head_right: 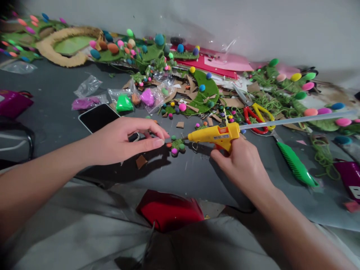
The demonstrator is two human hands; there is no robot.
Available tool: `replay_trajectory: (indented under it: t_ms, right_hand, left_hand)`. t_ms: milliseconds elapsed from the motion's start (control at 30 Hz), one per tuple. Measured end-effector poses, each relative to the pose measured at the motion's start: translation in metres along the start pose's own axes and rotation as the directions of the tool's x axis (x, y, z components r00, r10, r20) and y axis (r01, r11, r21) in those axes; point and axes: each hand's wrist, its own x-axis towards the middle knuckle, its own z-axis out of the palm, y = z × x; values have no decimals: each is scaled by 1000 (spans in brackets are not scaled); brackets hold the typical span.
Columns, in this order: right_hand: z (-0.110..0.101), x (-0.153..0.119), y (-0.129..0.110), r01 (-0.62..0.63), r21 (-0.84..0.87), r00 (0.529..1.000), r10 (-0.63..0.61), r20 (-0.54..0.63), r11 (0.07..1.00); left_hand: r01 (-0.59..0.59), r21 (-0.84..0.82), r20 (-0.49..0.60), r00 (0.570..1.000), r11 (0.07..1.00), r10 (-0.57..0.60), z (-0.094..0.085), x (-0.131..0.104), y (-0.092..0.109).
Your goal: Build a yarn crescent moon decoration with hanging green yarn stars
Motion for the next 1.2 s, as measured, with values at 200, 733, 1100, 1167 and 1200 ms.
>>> replay_trajectory:
  t_ms: [200,733,1100,1167,1200]
  right_hand:
    - [0,-1,0,-10,-25,1000,11,25,1000]
    - [3,-1,3,81,4,997,-81,3,997]
    - [3,-2,5,129,-18,991,-130,-28,991]
    - [4,-2,6,149,-25,988,-149,-39,989]
    - [4,-2,6,158,-28,986,-159,-40,987]
  left_hand:
    - [-29,35,38,999,999,27,6,-1,3]
    - [-183,311,100,982,933,160,22,8,-2]
    - [-180,306,101,983,935,156,22,8,0]
    - [-182,306,99,982,935,159,22,8,0]
    - [-182,306,97,982,934,160,22,9,0]
